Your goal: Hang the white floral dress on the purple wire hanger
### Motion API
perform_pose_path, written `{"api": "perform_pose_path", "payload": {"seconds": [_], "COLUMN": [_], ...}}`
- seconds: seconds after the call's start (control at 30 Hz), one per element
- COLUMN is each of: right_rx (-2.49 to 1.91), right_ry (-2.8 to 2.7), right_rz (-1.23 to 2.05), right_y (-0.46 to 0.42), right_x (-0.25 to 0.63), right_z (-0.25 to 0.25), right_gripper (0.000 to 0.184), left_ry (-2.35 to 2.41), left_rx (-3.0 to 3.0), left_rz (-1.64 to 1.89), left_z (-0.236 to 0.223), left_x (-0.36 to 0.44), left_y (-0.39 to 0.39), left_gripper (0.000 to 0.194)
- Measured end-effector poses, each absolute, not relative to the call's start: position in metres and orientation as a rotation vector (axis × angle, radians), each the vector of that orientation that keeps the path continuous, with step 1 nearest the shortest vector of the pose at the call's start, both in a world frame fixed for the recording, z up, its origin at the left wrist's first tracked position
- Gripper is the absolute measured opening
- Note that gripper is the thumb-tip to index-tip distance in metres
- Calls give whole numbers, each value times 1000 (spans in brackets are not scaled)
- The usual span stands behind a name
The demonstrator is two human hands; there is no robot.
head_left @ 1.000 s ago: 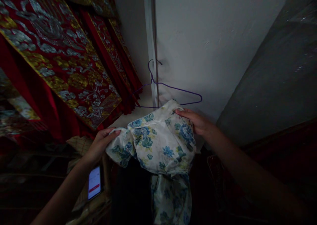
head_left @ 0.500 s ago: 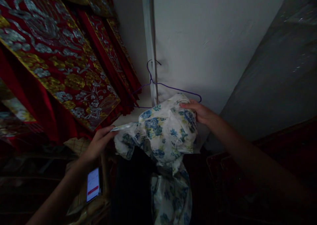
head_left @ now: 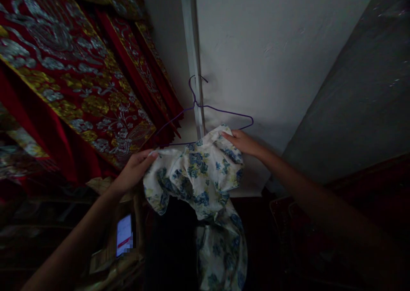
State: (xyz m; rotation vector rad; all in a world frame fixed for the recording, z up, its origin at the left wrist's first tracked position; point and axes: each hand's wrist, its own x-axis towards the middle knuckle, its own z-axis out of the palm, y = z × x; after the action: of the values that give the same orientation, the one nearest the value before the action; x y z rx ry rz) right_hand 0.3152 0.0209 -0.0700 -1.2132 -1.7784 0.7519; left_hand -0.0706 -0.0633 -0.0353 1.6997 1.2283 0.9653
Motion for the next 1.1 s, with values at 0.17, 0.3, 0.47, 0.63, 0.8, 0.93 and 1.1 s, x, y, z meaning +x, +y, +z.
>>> {"api": "perform_pose_path", "payload": {"seconds": [0.17,0.3,0.47,0.63,0.8,0.93,1.1], "right_rx": [-1160,-1138,-1154,-1108,-1107,-1097,-1185], "right_ry": [-1778,-1807,-1727,-1576,-1558,-1712,-1506], "right_rz": [758,807,962,1139,1136,875,167], "right_y": [8,1,-2,-14,-26,-34,-41], "right_x": [327,332,328,311,305,320,356], "right_z": [-63,-52,-41,-49,-53,-43,-25], "right_gripper": [52,50,48,42,37,38,48], "left_ry": [1277,1297,1353,1183,1305,1421,1362], "left_rx": [2284,2394,2449,2377,2582,2708,2838], "left_rz": [404,625,1028,1305,1222,1138,1194], "left_z": [-64,-57,-23,7,23,22,23], "left_x": [-96,-98,-81,-39,-13,-21,-30], "left_y": [-44,-33,-18,-5,19,30,29], "left_gripper": [33,34,23,27,39,38,36]}}
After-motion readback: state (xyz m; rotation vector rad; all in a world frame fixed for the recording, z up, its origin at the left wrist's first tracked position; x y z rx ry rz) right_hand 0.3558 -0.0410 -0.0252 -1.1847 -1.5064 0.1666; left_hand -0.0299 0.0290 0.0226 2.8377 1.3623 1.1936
